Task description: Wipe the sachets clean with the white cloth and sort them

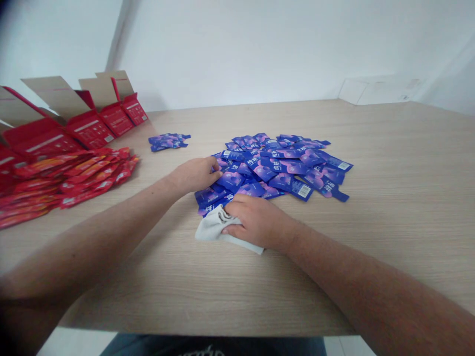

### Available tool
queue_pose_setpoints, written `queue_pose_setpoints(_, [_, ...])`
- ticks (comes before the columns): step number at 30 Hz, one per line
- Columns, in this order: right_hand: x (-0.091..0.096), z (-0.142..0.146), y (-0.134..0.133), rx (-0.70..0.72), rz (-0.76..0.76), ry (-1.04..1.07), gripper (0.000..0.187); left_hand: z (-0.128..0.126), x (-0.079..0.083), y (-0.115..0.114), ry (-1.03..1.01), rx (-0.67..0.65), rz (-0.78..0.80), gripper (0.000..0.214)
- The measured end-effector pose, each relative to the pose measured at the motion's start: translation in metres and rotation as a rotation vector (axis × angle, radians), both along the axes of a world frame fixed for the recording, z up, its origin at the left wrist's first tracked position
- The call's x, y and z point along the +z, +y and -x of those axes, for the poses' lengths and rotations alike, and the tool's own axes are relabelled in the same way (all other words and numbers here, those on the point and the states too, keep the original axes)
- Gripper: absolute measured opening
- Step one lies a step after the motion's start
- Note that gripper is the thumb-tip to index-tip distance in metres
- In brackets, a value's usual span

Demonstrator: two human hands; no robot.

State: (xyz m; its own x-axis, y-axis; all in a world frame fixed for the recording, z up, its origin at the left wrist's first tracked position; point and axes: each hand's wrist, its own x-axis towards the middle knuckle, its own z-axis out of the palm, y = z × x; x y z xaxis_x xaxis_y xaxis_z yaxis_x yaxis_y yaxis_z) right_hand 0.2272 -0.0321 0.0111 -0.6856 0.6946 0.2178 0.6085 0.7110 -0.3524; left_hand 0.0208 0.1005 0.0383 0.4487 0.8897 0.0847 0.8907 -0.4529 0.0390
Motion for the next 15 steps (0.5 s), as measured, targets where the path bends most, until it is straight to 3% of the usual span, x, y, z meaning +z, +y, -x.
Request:
queue_pose_setpoints(7, [-0.002,-0.001,0.001,0.017,-0.017,0.028,0.016,-0.016,0.008,0.018,-0.042,0.025,0.16,0.026])
queue_pose_setpoints(15, [-0.004,-0.002,0.002,0.034,-0.037,0.028,0.019,-0.009,0.02,0.023,-0.156,0.056,0.379,0.031])
